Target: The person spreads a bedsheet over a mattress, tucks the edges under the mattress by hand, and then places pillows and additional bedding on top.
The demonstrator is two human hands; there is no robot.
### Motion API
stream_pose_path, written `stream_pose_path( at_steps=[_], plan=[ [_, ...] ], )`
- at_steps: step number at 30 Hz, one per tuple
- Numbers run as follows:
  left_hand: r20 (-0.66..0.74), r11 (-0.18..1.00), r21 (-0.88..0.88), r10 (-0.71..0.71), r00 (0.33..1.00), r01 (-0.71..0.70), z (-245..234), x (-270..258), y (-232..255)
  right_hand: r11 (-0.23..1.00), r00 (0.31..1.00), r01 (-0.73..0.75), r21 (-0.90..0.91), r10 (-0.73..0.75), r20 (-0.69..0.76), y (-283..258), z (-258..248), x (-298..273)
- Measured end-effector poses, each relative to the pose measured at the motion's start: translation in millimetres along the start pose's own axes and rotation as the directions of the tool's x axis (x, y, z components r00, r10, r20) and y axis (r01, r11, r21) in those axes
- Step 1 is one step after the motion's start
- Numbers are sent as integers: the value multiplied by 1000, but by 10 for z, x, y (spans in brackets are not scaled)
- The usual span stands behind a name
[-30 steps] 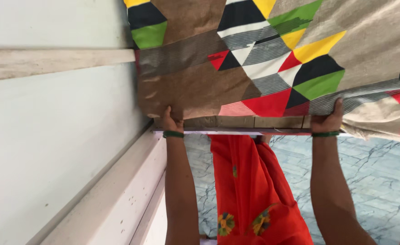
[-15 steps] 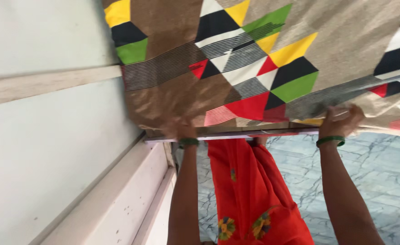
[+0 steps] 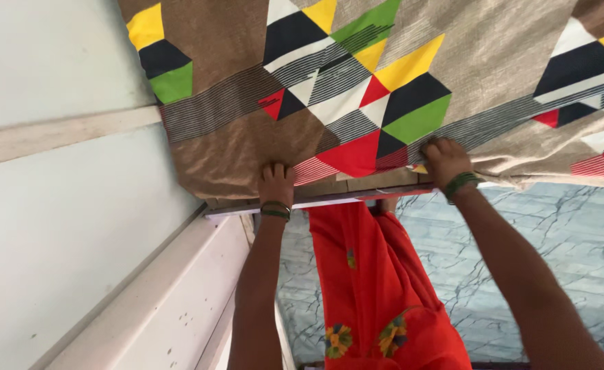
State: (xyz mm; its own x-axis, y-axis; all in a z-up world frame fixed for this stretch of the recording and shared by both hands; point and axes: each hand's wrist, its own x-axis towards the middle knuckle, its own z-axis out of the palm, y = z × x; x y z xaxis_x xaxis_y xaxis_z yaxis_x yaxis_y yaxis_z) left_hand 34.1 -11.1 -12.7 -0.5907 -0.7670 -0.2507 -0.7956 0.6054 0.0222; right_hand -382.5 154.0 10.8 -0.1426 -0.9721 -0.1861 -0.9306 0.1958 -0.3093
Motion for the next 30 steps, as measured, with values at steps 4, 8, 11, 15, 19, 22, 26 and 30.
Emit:
stream_pose_path(
  at_steps=[4, 8, 11, 15, 19, 22, 26, 30],
  plan=[
    [119, 1000, -21, -5, 993, 8, 41, -90, 23, 993, 991, -100, 61, 94, 93, 94, -9, -202],
    [149, 995, 48, -92, 985, 86, -89, -9, 174, 996, 982, -56, -67, 67, 174, 92, 98, -1],
    [-1, 993, 58, -106, 994, 106, -342, -65, 343, 987, 982, -56, 150, 28, 186, 99, -65, -48],
    [123, 947, -224, -207, 970, 231, -527, -68, 911, 919, 937, -296, 259, 227, 267, 307, -160, -212],
    [21, 918, -368, -151, 988, 148, -795, 370, 1983, 908, 914, -403, 114, 405, 10, 749, -161, -276],
    [624, 911, -249, -109, 774, 329, -1079, 967, 2542, 826, 823, -558, -78, 563, 69, 1109, -292, -64],
    [826, 904, -80, -176, 536, 420, -1076, 1263, 2813, 739, 667, -653, -167, 665, 335, 1311, -578, 30],
    [822, 908, 16, -250, 512, 418, -746, 1314, 2895, 804, 593, -522, -284, 582, 557, 1427, -744, 4]
  ],
)
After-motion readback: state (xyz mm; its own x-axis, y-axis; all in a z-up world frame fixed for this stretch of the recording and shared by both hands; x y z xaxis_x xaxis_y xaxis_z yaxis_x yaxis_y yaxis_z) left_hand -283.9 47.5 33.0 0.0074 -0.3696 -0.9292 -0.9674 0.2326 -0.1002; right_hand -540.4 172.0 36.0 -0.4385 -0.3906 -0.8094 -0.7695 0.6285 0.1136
